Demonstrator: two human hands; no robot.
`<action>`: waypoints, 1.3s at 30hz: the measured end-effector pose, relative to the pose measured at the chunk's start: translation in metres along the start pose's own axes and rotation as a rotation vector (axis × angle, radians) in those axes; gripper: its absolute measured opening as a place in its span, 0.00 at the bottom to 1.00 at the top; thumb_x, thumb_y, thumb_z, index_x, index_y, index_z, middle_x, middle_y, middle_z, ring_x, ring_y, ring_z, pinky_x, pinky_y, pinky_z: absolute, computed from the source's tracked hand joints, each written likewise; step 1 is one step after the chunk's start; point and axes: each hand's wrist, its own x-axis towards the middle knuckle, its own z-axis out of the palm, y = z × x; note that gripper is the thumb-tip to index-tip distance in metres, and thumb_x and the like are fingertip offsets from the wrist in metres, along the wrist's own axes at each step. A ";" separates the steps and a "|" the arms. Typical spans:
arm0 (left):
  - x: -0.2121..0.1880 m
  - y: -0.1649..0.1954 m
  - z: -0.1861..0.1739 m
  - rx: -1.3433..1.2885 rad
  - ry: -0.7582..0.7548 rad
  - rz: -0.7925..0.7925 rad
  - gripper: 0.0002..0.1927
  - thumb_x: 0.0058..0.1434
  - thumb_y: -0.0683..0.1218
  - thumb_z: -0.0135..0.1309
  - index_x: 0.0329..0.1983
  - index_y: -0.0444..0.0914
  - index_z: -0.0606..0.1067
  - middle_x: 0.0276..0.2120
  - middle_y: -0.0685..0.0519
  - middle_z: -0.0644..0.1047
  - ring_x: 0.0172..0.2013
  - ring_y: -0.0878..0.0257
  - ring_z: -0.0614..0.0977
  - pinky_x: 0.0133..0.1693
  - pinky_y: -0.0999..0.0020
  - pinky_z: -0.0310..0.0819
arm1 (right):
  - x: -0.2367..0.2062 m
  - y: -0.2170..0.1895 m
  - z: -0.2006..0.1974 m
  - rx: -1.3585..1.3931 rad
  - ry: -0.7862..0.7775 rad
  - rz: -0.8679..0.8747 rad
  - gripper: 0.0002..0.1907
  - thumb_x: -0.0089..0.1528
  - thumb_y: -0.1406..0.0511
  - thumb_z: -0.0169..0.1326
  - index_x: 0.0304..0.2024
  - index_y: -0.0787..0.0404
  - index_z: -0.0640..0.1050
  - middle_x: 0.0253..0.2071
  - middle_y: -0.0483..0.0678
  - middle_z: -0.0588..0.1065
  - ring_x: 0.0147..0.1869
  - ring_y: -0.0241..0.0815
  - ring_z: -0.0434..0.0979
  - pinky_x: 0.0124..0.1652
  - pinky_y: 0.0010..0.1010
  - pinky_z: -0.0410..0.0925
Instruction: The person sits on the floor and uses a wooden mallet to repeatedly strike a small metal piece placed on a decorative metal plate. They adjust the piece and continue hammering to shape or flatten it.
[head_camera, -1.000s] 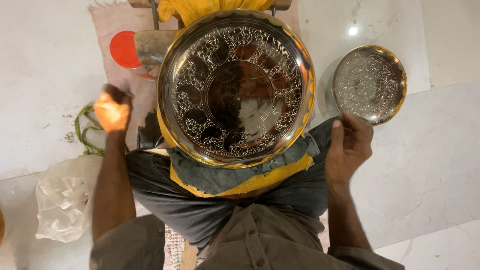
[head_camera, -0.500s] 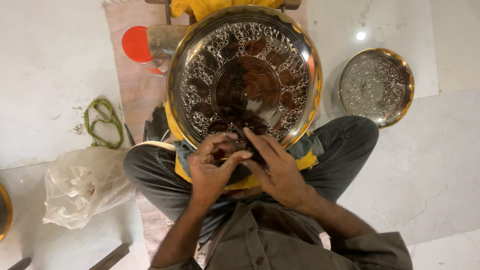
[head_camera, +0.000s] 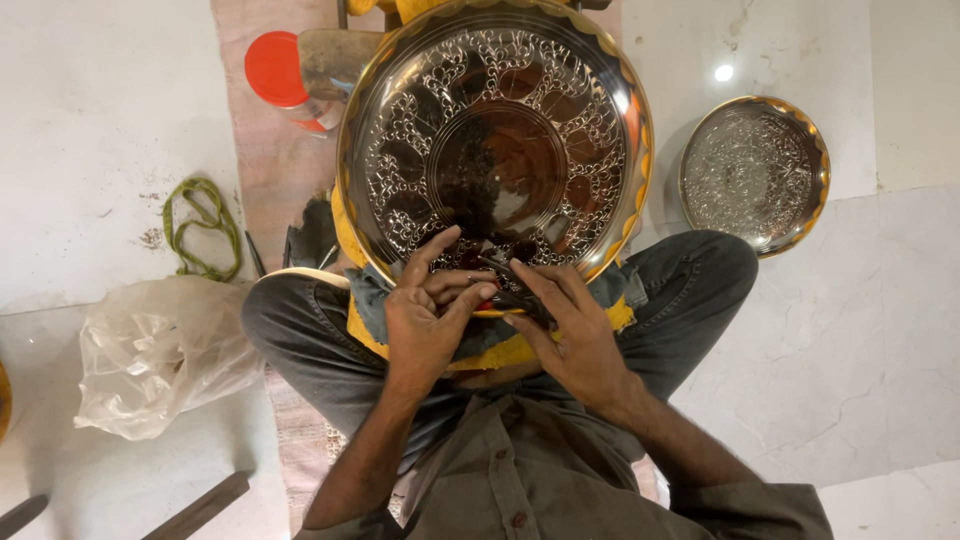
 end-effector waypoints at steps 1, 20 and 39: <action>-0.001 0.000 0.001 -0.004 -0.001 0.004 0.36 0.61 0.34 0.61 0.72 0.29 0.61 0.42 0.42 0.85 0.44 0.62 0.86 0.49 0.68 0.84 | 0.001 0.000 -0.001 -0.002 -0.001 0.016 0.31 0.61 0.71 0.63 0.66 0.62 0.71 0.54 0.54 0.72 0.55 0.48 0.76 0.50 0.34 0.73; 0.001 0.007 -0.003 1.220 0.313 0.605 0.55 0.48 0.58 0.75 0.73 0.37 0.60 0.72 0.42 0.62 0.73 0.42 0.57 0.69 0.29 0.42 | 0.012 0.011 -0.023 -0.149 0.031 -0.013 0.23 0.64 0.69 0.61 0.62 0.62 0.75 0.42 0.50 0.70 0.35 0.38 0.74 0.32 0.31 0.70; 0.010 0.001 0.014 1.053 0.340 0.305 0.66 0.45 0.54 0.77 0.76 0.33 0.45 0.75 0.43 0.54 0.75 0.39 0.53 0.71 0.31 0.38 | 0.020 0.005 -0.010 -0.295 -0.105 -0.090 0.24 0.66 0.70 0.57 0.65 0.67 0.73 0.39 0.51 0.66 0.32 0.39 0.72 0.27 0.31 0.69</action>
